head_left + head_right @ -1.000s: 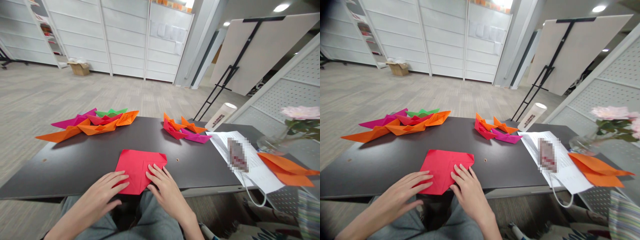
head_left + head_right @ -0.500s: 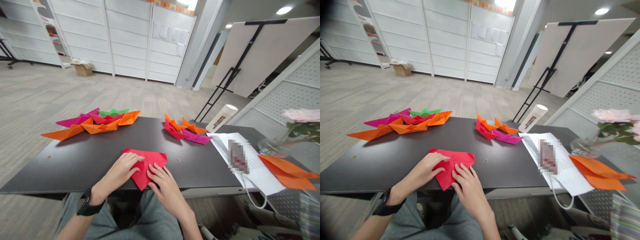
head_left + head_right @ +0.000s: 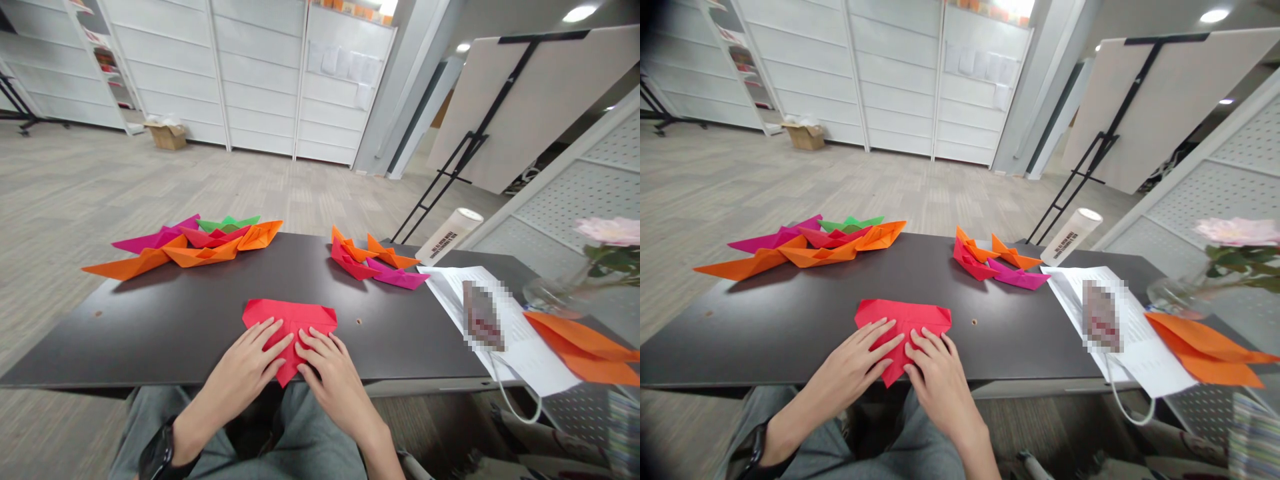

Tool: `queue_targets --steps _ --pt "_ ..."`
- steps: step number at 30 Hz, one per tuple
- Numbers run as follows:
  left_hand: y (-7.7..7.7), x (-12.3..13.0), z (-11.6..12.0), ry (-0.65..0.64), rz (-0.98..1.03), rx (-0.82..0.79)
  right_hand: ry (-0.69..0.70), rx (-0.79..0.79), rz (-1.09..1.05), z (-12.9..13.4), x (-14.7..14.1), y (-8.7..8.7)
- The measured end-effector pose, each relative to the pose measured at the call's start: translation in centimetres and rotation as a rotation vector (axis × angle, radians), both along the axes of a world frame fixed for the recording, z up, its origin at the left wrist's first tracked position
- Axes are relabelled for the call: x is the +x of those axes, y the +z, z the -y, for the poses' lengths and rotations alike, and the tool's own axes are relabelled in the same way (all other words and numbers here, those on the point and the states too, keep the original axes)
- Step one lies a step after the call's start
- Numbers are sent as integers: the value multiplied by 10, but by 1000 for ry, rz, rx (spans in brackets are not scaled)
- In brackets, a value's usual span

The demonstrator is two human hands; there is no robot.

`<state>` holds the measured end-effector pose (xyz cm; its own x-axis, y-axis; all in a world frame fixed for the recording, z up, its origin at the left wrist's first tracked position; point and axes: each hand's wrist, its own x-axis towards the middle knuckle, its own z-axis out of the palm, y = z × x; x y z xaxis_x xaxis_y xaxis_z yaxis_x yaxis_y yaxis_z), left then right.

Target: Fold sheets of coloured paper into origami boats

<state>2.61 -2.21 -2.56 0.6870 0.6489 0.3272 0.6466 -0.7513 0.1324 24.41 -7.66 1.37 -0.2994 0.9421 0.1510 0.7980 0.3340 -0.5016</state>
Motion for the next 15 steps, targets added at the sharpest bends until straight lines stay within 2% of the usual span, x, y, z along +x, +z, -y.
queue_targets --steps 3,6,11,15 --pt "3 0 0 -15 -48 12 13 24 19 -8 -1 5" --pt "4 0 -2 -30 -57 35 19 92 51 -29 -1 5" --pt "4 0 -2 -38 -4 54 -124 215 165 -65 -3 -4" --pt "6 1 0 -41 -5 76 -146 253 201 -72 -4 -2"
